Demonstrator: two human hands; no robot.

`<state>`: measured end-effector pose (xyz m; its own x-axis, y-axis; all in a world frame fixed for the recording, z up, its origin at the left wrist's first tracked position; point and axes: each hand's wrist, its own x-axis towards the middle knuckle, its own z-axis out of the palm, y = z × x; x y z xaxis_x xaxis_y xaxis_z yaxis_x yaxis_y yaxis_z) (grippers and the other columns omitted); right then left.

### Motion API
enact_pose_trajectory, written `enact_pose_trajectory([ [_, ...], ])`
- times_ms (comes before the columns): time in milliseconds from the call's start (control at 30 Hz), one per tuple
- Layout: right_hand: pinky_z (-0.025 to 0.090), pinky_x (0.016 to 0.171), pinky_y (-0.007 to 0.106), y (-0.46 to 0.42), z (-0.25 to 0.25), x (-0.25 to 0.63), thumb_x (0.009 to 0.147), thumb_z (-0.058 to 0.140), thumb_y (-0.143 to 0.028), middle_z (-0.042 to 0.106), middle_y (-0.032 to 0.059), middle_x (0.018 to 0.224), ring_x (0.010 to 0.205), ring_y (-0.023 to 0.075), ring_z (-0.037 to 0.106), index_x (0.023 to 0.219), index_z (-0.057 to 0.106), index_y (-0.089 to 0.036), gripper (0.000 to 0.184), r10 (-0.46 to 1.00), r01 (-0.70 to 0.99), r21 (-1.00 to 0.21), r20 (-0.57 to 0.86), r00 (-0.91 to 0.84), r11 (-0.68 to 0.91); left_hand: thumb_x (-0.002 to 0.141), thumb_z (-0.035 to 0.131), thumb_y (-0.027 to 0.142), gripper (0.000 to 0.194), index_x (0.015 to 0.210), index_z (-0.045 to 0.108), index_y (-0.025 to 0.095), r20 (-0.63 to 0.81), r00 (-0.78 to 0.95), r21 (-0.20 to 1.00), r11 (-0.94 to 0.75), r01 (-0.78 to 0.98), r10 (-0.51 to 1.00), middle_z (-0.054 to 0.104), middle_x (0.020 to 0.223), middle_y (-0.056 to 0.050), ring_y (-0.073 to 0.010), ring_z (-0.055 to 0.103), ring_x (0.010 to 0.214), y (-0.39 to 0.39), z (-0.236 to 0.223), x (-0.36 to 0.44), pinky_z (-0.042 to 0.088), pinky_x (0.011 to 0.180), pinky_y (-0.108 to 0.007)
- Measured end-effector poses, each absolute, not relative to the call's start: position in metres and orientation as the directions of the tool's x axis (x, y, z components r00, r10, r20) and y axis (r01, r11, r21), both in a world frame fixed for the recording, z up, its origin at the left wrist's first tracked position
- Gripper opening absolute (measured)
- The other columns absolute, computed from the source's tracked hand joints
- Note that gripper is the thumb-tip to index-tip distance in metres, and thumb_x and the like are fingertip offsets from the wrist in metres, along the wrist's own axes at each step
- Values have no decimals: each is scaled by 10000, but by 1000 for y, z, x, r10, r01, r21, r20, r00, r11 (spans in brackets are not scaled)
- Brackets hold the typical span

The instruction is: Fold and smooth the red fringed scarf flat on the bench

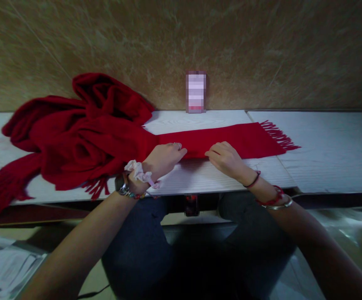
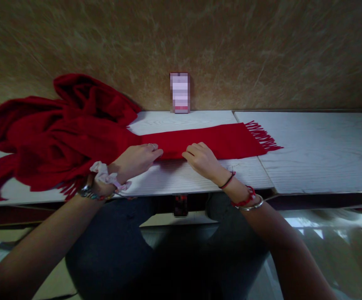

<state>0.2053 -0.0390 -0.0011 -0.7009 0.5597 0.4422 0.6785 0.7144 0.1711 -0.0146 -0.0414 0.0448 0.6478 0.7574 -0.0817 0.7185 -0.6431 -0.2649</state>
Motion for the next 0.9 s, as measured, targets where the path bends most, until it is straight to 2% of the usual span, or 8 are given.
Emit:
enact_pose_trajectory([
  [200,345,664,278,-40,-5,206,860,419,-94,576,62,799,738,159,471,850,631,-146,218,545,601,142,298,-784,787,825,351,59,301,1023,549,168,-192,673,-195,-700,687,714,585,941,-106,-204,584,832,-43,34,-13,457,636,-295],
  [433,395,725,281,-41,-4,210,837,451,-77,591,75,897,809,161,501,962,634,-154,235,548,579,69,252,-798,812,800,434,144,246,1022,531,190,-246,697,-158,-737,657,674,583,988,-70,-182,588,812,-39,34,-19,438,585,-248],
  [667,413,788,301,-37,-6,214,817,454,-62,605,63,940,853,151,525,1000,634,-176,280,534,542,-38,246,-809,839,821,394,117,270,1032,543,197,-231,730,-132,-764,632,643,584,995,-69,-169,584,848,-38,32,-17,440,628,-239],
  [767,411,762,305,-36,-8,212,840,470,-128,615,74,907,829,160,532,968,640,-161,214,546,561,-24,274,-792,827,812,405,113,277,1034,550,195,-224,727,-163,-761,628,649,583,988,-74,-169,586,832,-39,34,-16,437,612,-238],
  [900,378,741,312,-38,-9,205,851,492,-198,620,77,885,820,179,522,959,633,-160,182,561,609,74,316,-765,790,818,401,127,260,1021,556,175,-193,726,-229,-750,621,660,576,995,-86,-182,588,815,-39,40,-15,440,612,-256],
])
